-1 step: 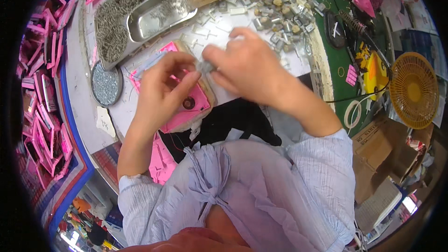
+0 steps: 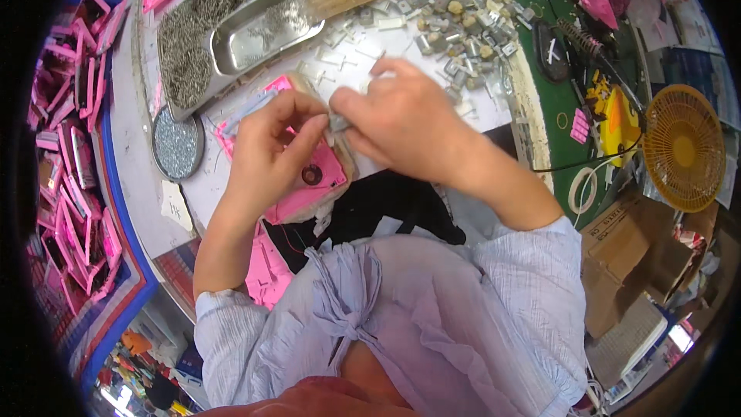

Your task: Assembling the internal components and outer casing of a pink electronic toy device using a soldering iron and an electric screwdriver.

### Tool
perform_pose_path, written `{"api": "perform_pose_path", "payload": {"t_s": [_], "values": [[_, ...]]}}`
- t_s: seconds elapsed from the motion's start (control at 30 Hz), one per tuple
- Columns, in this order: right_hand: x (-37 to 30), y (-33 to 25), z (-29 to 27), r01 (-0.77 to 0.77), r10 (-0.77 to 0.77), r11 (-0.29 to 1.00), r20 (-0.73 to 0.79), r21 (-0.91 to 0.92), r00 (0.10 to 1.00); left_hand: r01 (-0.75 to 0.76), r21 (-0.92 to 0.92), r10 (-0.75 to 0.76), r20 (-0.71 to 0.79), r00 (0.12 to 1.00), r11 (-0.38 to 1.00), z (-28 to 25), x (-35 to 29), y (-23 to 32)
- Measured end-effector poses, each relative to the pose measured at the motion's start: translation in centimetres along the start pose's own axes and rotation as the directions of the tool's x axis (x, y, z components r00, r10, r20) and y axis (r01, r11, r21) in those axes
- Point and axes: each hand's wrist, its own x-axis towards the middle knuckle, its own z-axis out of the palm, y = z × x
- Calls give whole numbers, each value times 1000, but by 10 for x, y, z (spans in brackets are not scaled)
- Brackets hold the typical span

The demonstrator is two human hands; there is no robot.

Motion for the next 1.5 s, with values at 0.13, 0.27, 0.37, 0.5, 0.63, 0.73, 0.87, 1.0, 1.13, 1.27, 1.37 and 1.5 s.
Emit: {"api": "perform_pose_path", "payload": {"t_s": [0.13,0.27,0.37,0.5,0.63,0.73,0.87,1.0,1.13,1.27,1.37,1.5], "values": [[-13,-11,8,-79,169,893,-168,444,971,200,-274,-184,84,979,941,-3,0,7],[-24,-8,21,13,168,873,-326,488,930,271,-523,-215,166,962,808,9,4,14],[-28,2,19,62,95,929,-398,366,913,428,-567,-305,302,903,704,5,17,18],[-33,12,11,36,99,934,-355,356,930,424,-552,-231,385,893,718,9,27,17],[-42,16,14,-93,441,402,-104,911,891,281,-421,-168,286,943,862,22,42,19],[-49,19,18,-69,579,28,40,997,814,143,-219,-63,338,939,965,29,72,25],[-61,35,10,-4,662,125,-81,992,745,-130,231,90,175,980,964,37,173,12],[-60,33,4,-5,662,177,-116,984,740,-165,662,233,-14,972,731,76,260,-25],[-76,31,1,-22,703,226,-148,974,695,-79,766,189,-56,980,638,97,271,-25],[-81,34,0,-1,695,219,-155,976,702,-34,820,172,-79,982,571,101,269,-21],[-83,32,0,-30,693,266,-169,964,701,-26,825,186,-96,978,565,107,265,-16],[-84,28,1,-103,692,404,-230,909,684,-5,836,191,-119,974,549,110,265,-13]]}}
